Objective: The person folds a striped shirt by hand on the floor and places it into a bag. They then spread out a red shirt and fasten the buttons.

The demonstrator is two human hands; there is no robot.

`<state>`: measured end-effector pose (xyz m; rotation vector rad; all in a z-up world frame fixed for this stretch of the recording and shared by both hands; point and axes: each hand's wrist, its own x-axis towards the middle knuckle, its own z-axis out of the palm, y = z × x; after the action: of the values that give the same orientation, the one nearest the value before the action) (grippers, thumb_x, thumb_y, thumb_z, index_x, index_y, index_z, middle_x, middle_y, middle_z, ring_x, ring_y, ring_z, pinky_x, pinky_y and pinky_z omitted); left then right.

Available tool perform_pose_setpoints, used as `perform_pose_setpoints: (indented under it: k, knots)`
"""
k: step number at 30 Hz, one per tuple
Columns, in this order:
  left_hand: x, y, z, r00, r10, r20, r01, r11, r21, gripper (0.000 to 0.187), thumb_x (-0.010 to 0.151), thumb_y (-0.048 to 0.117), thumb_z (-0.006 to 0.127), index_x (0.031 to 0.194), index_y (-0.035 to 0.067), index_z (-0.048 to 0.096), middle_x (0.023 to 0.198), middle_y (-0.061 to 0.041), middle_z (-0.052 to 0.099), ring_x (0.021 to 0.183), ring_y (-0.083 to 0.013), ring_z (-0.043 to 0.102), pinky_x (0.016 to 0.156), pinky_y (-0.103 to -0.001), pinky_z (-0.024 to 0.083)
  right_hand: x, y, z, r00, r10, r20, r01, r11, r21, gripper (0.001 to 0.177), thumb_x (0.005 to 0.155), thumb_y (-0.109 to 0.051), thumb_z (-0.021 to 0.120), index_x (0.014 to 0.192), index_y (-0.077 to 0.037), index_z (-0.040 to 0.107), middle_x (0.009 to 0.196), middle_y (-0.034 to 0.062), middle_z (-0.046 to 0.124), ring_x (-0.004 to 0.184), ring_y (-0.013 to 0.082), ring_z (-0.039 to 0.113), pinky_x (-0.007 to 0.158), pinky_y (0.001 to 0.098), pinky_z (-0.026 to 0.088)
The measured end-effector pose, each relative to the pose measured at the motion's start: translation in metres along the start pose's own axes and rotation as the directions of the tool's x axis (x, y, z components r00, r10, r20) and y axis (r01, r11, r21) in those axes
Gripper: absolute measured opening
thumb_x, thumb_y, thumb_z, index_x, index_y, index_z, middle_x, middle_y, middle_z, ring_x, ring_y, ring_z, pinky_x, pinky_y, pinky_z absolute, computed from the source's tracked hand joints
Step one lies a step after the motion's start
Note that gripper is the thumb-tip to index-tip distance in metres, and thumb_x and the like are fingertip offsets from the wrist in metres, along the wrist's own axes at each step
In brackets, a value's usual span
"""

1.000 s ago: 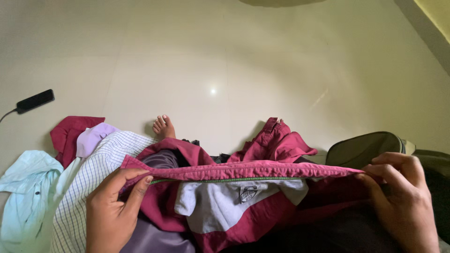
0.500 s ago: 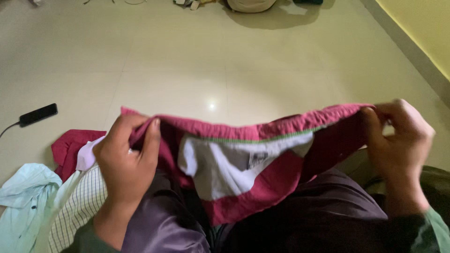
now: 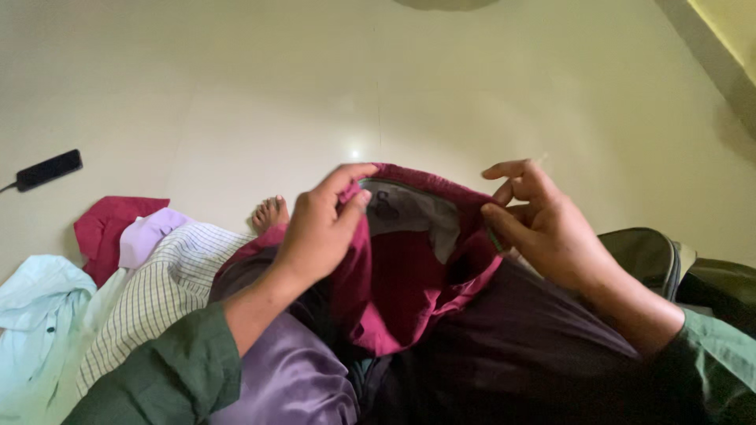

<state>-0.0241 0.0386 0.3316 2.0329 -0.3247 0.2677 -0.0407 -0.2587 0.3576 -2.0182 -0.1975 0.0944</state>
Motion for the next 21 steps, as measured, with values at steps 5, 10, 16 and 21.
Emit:
perform_pose_setpoints:
  k: [5,10,16,21]
  knots:
    - [-0.014,0.024,0.024,0.870,0.492,0.016,-0.487,0.865,-0.115,0.048,0.096,0.006,0.067,0.140,0.001,0.049,0.117,-0.019,0.066,0.104,-0.0331,0.071,0.086,-0.037,0.053,0.000,-0.013,0.031,0.985,-0.037,0.168,0.022,0.996,0.090,0.024,0.099,-0.008,0.062,0.123,-0.002,0.066,0.096,0.0075,0.072,0.086,0.0092,0.071,0.076,0.0277,0.061]
    - [-0.018,0.018,0.030,0.981,0.148,0.121,-0.125,0.975,-0.181,0.047,0.092,0.003,0.072,0.131,0.003,0.046,0.084,-0.009,0.065,0.074,-0.0185,0.068,0.067,-0.032,0.053,0.009,-0.010,0.057,0.966,-0.158,0.206,0.119,0.974,0.191,0.037,0.093,-0.001,0.066,0.129,-0.003,0.058,0.118,0.0054,0.065,0.107,0.0104,0.065,0.095,0.0287,0.056]
    - [-0.023,0.017,0.029,0.970,0.104,0.218,-0.032,0.950,-0.312,0.043,0.088,-0.004,0.061,0.128,0.002,0.046,0.089,-0.010,0.065,0.071,-0.0180,0.067,0.063,-0.032,0.051,0.007,-0.007,0.060,0.971,-0.167,0.171,0.114,0.953,0.281,0.035,0.094,0.000,0.065,0.128,-0.003,0.056,0.119,0.0050,0.065,0.111,0.0122,0.067,0.097,0.0301,0.058]
    - [-0.022,0.016,0.028,0.942,0.204,0.267,-0.081,0.909,-0.409,0.057,0.086,-0.006,0.050,0.142,0.003,0.045,0.103,-0.009,0.067,0.086,-0.0143,0.071,0.075,-0.028,0.056,0.008,-0.007,0.057,0.979,-0.145,0.145,0.110,0.968,0.225,0.034,0.095,0.001,0.064,0.128,-0.001,0.058,0.118,0.0072,0.067,0.111,0.0133,0.068,0.096,0.0305,0.058]
